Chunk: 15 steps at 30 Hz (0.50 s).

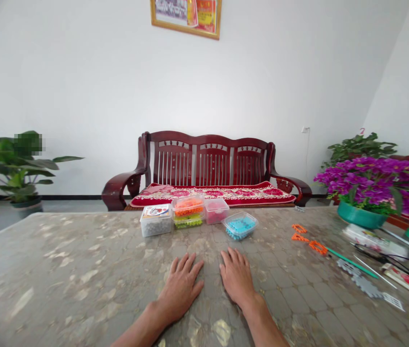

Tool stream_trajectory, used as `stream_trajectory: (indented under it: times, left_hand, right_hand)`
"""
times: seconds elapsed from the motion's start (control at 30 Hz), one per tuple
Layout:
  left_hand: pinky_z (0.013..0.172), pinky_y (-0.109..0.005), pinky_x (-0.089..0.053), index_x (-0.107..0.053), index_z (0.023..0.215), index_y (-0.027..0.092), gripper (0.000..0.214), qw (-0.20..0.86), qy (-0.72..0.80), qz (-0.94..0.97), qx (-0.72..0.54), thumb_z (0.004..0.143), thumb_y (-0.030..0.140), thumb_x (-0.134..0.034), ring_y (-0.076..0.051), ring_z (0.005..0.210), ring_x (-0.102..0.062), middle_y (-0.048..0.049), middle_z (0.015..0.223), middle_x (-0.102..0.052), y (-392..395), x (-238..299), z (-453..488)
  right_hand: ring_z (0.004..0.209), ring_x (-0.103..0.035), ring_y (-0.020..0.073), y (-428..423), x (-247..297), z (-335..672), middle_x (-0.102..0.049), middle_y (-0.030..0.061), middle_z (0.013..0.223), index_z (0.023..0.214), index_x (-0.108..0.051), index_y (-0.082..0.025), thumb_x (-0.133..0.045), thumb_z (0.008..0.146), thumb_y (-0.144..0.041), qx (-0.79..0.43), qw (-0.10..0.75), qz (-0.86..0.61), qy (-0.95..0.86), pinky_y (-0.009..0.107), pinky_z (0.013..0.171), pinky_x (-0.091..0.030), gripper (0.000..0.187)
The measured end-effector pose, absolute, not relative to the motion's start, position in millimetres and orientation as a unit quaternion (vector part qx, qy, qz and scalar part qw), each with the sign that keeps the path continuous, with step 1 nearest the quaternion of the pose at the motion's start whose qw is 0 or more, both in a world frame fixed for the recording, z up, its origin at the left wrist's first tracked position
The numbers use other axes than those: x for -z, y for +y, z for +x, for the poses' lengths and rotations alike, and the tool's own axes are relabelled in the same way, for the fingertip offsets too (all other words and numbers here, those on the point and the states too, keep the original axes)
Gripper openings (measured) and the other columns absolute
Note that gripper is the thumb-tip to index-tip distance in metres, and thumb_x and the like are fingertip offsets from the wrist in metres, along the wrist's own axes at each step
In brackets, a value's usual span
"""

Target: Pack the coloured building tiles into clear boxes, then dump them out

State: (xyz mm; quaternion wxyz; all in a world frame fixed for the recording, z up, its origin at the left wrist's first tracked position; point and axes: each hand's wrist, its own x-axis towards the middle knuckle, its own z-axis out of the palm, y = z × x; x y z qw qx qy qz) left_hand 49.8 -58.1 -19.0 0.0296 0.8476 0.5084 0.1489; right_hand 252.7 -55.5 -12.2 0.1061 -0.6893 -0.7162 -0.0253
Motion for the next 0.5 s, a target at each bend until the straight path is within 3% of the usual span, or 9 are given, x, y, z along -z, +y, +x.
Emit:
stream_trajectory:
  times: [0.5]
  left_hand:
    - [0.116, -0.057, -0.021, -0.048, 0.141, 0.029, 0.049, 0.031, 0.515, 0.846, -0.137, 0.094, 0.043, -0.044, -0.033, 0.143, -0.031, -0.0097, 0.152, -0.042, -58.2, 19.3, 51.2]
  right_hand:
    - [0.138, -0.038, 0.0274, -55.2, 13.5, 253.3, -0.047, 0.008, 0.149, 0.139, -0.052, -0.024, -0.038, 0.094, -0.03, 0.021, 0.119, -0.687, -0.717, 0.046, 0.114, -0.027, 0.048]
